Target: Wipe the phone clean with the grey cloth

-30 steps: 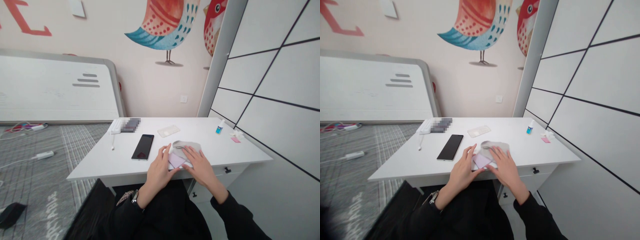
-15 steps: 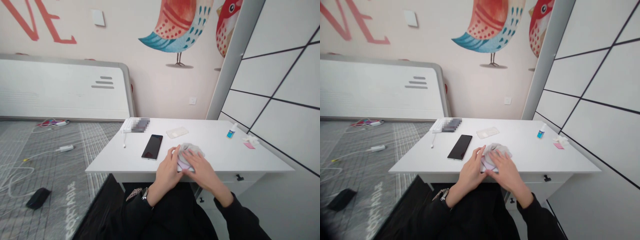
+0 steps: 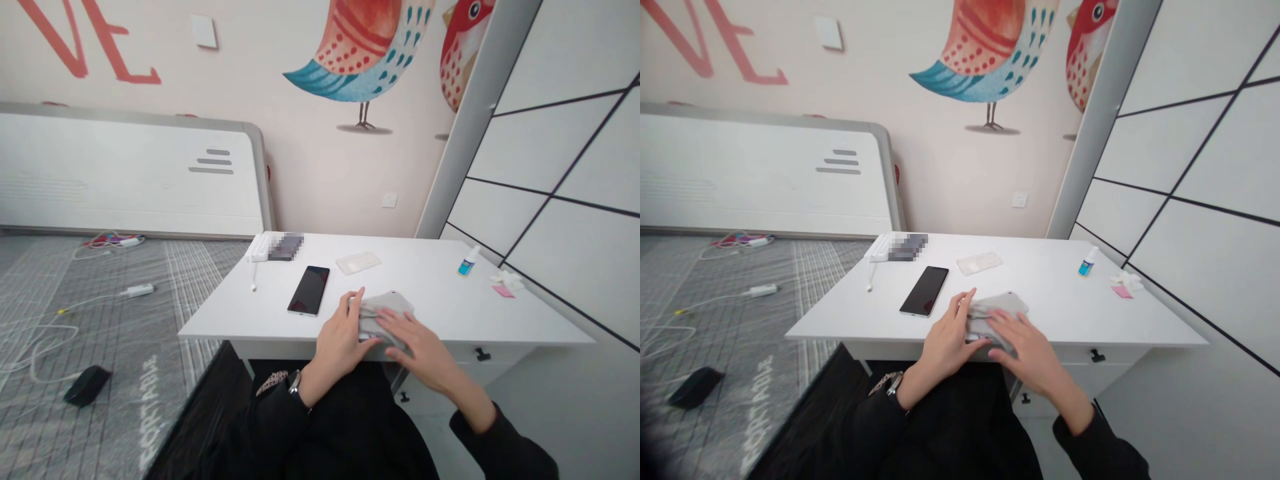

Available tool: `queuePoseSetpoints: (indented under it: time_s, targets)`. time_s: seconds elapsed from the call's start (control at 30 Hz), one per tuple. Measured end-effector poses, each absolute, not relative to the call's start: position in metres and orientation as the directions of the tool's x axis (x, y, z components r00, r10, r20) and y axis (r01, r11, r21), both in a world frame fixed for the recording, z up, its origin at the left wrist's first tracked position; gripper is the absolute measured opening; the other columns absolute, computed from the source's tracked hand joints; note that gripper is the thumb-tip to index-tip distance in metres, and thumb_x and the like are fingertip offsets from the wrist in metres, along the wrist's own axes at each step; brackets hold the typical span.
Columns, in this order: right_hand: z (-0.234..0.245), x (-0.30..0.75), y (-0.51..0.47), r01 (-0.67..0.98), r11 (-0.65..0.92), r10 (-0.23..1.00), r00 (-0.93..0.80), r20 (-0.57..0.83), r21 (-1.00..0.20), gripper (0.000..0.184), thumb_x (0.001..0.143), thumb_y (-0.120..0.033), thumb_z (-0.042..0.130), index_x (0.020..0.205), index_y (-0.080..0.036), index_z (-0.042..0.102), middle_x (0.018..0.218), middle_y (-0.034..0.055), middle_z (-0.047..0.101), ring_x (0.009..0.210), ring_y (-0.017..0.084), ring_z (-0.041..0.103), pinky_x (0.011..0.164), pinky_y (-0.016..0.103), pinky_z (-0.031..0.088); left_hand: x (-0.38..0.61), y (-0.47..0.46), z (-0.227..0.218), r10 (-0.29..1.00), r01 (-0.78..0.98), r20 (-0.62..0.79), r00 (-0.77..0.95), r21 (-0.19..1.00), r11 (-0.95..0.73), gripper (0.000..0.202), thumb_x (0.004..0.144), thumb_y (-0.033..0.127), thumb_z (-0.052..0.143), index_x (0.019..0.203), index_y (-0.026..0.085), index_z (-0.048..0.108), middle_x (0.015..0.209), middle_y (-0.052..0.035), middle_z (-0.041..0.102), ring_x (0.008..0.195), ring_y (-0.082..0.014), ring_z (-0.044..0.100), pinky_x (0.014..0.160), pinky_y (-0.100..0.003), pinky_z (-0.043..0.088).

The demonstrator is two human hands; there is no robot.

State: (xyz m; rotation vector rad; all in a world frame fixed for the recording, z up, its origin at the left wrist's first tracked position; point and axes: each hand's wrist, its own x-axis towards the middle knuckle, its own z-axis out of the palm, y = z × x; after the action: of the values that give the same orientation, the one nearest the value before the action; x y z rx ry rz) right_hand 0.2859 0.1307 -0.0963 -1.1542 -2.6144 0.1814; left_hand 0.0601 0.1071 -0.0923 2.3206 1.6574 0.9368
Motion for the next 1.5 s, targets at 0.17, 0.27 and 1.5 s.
queuePoseSetpoints:
  time_s: [0.17,0.27,1.5]
  targets:
    - [-0.096,0.29,0.134,0.851,0.51,0.85,-0.476,0.227,-0.125,0.079,0.094,-0.075,0.04,0.158,-0.03,0.033,0.165,0.0111,0.031,0.153,0.034,0.026,0.12,0.065,0.023,0.06,0.107,-0.092,0.902,0.815,0.386,0.192,0.45,-0.366,0.101,0.084,0.045,0.075,0.159,0.033,0.008,0.156,-0.0128,0.035,0.122,-0.0282,0.062,0.092,-0.04,0.057]
    - [-0.095,0.276,0.125,0.72,0.679,0.733,-0.651,0.198,-0.145,0.086,0.088,-0.08,0.045,0.16,-0.036,0.025,0.169,0.0055,0.021,0.155,0.032,0.02,0.123,0.061,0.019,0.059,0.107,-0.092,0.9,0.815,0.388,0.2,0.444,-0.372,0.098,0.086,0.041,0.073,0.159,0.033,0.008,0.156,-0.0125,0.035,0.121,-0.028,0.063,0.092,-0.039,0.057]
    - [-0.079,0.261,0.137,0.831,0.528,0.848,-0.505,0.163,-0.176,0.071,0.1,-0.069,0.032,0.159,-0.031,0.027,0.167,0.0053,0.027,0.154,0.031,0.024,0.122,0.063,0.021,0.06,0.107,-0.091,0.886,0.819,0.42,0.196,0.427,-0.383,0.095,0.088,0.041,0.07,0.158,0.031,0.008,0.155,-0.0131,0.036,0.124,-0.0292,0.061,0.092,-0.04,0.058]
